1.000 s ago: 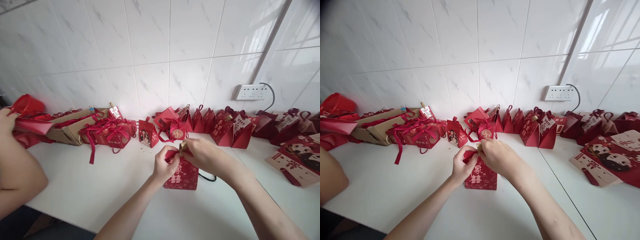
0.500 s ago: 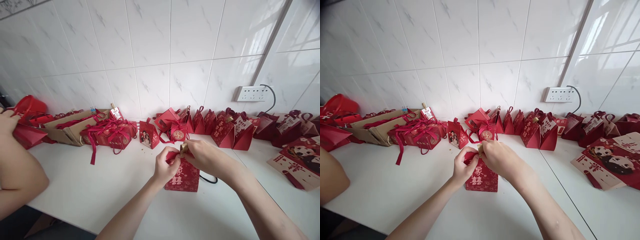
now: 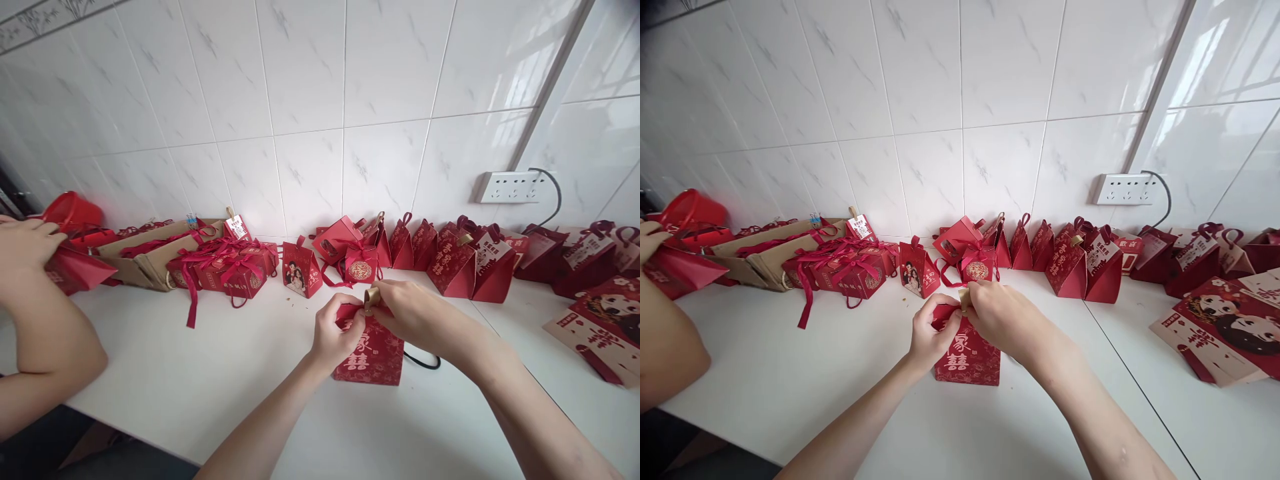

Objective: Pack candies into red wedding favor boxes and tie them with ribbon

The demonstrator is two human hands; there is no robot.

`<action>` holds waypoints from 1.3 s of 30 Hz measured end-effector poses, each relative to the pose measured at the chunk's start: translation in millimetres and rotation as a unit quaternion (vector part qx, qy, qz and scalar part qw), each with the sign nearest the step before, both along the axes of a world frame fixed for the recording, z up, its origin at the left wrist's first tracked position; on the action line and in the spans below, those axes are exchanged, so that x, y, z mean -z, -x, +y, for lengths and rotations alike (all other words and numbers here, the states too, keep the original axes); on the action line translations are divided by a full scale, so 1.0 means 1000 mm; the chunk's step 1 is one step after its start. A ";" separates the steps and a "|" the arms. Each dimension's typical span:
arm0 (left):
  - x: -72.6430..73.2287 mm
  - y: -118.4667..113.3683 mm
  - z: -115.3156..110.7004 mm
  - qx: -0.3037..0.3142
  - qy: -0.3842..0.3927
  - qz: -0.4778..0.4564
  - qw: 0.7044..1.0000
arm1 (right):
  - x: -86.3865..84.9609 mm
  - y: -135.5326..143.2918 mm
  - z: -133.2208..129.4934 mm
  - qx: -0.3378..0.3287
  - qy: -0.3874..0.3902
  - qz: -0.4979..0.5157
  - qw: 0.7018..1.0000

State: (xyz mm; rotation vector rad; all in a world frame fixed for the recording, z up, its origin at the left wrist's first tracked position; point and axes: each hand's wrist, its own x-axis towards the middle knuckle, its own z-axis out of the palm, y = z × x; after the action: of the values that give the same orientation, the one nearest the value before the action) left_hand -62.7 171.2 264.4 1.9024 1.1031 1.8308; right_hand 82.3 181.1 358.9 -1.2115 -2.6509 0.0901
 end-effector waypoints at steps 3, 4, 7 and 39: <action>0.000 0.000 0.000 -0.007 -0.002 0.004 1.000 | 0.000 0.000 0.000 0.002 0.001 0.001 1.000; 0.000 0.000 0.000 -0.007 -0.002 0.003 1.000 | 0.000 0.000 0.001 0.003 0.000 0.004 1.000; 0.001 0.001 0.001 -0.001 -0.002 0.001 1.000 | -0.001 0.000 0.000 0.006 -0.002 0.004 1.000; 0.001 0.002 0.001 -0.006 0.009 -0.002 1.000 | -0.002 -0.002 -0.002 -0.004 -0.005 0.009 1.000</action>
State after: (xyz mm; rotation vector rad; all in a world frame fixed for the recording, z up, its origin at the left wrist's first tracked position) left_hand -64.2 172.5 263.0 1.8857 1.1272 1.8235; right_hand 84.6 179.2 361.0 -1.1921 -2.6377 0.0878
